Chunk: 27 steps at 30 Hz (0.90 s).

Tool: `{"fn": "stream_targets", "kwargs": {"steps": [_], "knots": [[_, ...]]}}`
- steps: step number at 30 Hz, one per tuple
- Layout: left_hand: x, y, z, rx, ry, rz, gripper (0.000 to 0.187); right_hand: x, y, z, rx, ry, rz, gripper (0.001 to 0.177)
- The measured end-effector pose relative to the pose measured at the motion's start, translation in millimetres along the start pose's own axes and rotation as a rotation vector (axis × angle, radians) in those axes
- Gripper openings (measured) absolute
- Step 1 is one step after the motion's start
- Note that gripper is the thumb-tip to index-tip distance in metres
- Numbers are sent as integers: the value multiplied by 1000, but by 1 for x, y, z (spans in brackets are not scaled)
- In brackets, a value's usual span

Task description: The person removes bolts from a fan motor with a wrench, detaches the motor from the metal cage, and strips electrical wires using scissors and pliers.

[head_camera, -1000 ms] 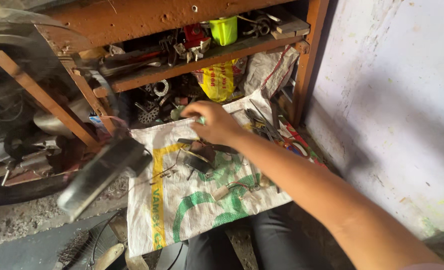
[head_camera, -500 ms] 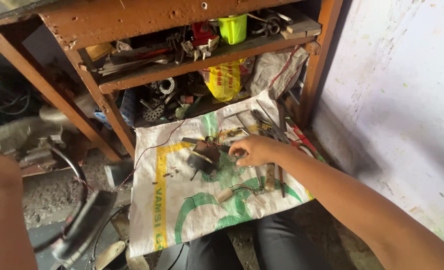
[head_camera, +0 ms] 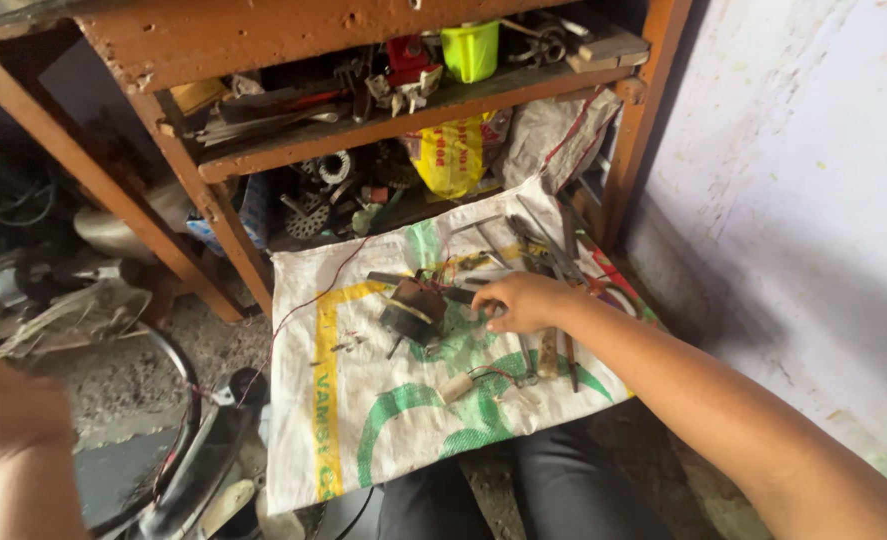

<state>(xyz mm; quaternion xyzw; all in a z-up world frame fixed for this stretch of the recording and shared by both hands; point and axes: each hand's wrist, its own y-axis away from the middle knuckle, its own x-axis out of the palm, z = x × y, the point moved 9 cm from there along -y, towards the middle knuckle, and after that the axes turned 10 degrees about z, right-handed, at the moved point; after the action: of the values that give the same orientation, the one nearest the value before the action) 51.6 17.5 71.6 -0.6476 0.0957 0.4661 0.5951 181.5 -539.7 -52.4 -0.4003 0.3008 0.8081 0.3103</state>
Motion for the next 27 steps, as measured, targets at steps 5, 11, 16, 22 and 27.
{"fn": "stream_targets", "kwargs": {"steps": [5, 11, 16, 22, 27], "knots": [[76, 55, -28, -59, -232, 220, 52, -3, -5, 14, -44, 116, -272, 58], [90, 99, -123, 73, -125, 806, 78, 0, -34, 28, -151, -113, -424, 104], [23, 78, -222, 257, 124, 799, 44, 46, -61, 28, -97, -417, -400, 100], [-12, 97, -362, 489, 896, 923, 86, 53, -63, 15, -122, -518, -483, 90], [24, 96, -402, 468, 833, 900, 138, 57, -65, 0, -83, -557, -492, 87]]}}
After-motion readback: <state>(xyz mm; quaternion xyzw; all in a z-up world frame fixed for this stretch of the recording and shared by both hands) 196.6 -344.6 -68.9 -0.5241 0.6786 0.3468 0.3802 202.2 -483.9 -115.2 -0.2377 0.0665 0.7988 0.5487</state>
